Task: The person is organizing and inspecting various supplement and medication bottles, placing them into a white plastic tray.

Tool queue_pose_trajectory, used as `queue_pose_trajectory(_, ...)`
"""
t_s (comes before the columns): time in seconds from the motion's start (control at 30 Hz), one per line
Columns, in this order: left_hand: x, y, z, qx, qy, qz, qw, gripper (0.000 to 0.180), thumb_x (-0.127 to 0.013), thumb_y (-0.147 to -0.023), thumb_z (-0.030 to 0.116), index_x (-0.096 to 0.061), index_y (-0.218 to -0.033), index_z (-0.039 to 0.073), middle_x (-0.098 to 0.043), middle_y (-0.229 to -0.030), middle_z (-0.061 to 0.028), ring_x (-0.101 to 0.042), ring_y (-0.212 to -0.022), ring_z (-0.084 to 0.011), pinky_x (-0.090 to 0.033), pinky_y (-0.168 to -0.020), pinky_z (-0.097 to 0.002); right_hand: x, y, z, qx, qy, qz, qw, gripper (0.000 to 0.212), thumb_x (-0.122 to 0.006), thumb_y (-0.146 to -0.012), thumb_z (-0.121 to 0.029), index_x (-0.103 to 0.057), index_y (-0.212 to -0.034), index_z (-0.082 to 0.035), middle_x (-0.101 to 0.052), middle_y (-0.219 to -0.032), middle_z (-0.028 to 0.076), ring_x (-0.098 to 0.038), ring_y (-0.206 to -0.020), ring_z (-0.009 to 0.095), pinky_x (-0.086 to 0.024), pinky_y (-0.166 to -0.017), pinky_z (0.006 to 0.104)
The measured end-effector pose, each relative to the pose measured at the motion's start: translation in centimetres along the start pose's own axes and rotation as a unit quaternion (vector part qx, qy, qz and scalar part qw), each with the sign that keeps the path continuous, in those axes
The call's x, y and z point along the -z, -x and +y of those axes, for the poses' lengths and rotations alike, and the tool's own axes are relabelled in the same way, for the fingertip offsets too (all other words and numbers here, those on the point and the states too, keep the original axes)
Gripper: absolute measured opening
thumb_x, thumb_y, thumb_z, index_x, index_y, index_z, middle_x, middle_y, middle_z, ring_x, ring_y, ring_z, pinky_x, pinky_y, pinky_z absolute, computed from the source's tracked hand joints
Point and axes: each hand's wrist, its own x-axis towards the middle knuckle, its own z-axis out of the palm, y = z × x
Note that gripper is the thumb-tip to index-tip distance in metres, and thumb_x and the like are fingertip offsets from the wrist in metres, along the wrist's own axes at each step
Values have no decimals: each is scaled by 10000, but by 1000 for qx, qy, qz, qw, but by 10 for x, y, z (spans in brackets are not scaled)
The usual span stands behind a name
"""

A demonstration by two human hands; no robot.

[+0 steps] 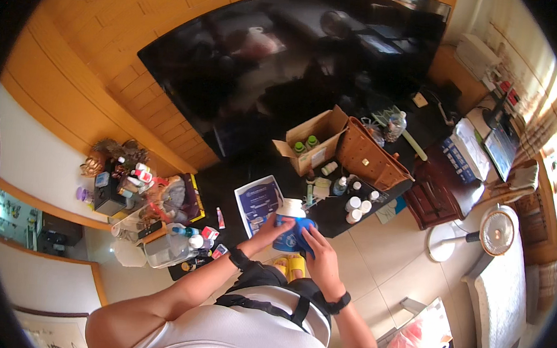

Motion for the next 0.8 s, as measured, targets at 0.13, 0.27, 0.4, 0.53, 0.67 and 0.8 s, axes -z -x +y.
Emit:
queue_pose_trajectory(0.13,-51,-12,-10,55,80,-135,986,572,-643,-920,403,-455,-1343,67,-569,-1244,-68,-566,-1122,-161,-471,-941,-300,14,48,-5,-106,-6,110,988,612,-492,-721,160,-585,-1291,-45,-534,-1357,224,-537,-1226,395,-445,-1017,379)
queue_pose_trajectory(0.27,-119,-15,-8,37,186,-308,932,554,-665,-919,316,-450,-1346,36,-595,-1206,-64,-578,-1095,-145,-477,-940,-290,32,110,7,-160,18,237,958,567,-437,-739,169,-580,-1270,29,-573,-1307,246,-551,-1237,356,-412,-1049,382)
queue_pose_trajectory(0.4,-175,-20,-18,43,72,-353,932,812,-803,-782,425,-412,-1354,2,-583,-1200,-111,-568,-1100,-170,-469,-943,-302,53,153,24,-199,24,341,918,508,-459,-784,142,-579,-1263,22,-611,-1265,214,-573,-1209,306,-417,-1041,377)
queue_pose_trajectory(0.53,-230,-19,-23,-21,17,-370,928,854,-799,-743,536,-433,-1283,-15,-563,-1108,-104,-526,-1026,-155,-454,-894,-289,85,163,33,-189,83,422,883,502,-463,-819,109,-539,-1308,28,-600,-1275,227,-585,-1183,345,-427,-1026,404)
queue_pose_trajectory(0.67,-285,-34,-19,-15,-42,-396,917,715,-701,-832,553,-469,-1213,-5,-560,-1071,-89,-511,-960,-129,-457,-845,-279,114,185,61,-165,111,436,878,500,-474,-851,67,-517,-1346,9,-601,-1284,210,-597,-1171,310,-438,-1016,372)
queue_pose_trajectory(0.8,-326,-43,-5,45,45,-455,888,628,-604,-937,434,-397,-1342,1,-555,-1226,-104,-528,-1122,-140,-456,-944,-288,150,199,64,-169,100,444,875,518,-481,-856,64,-499,-1369,-2,-620,-1256,202,-611,-1148,295,-443,-1007,361)
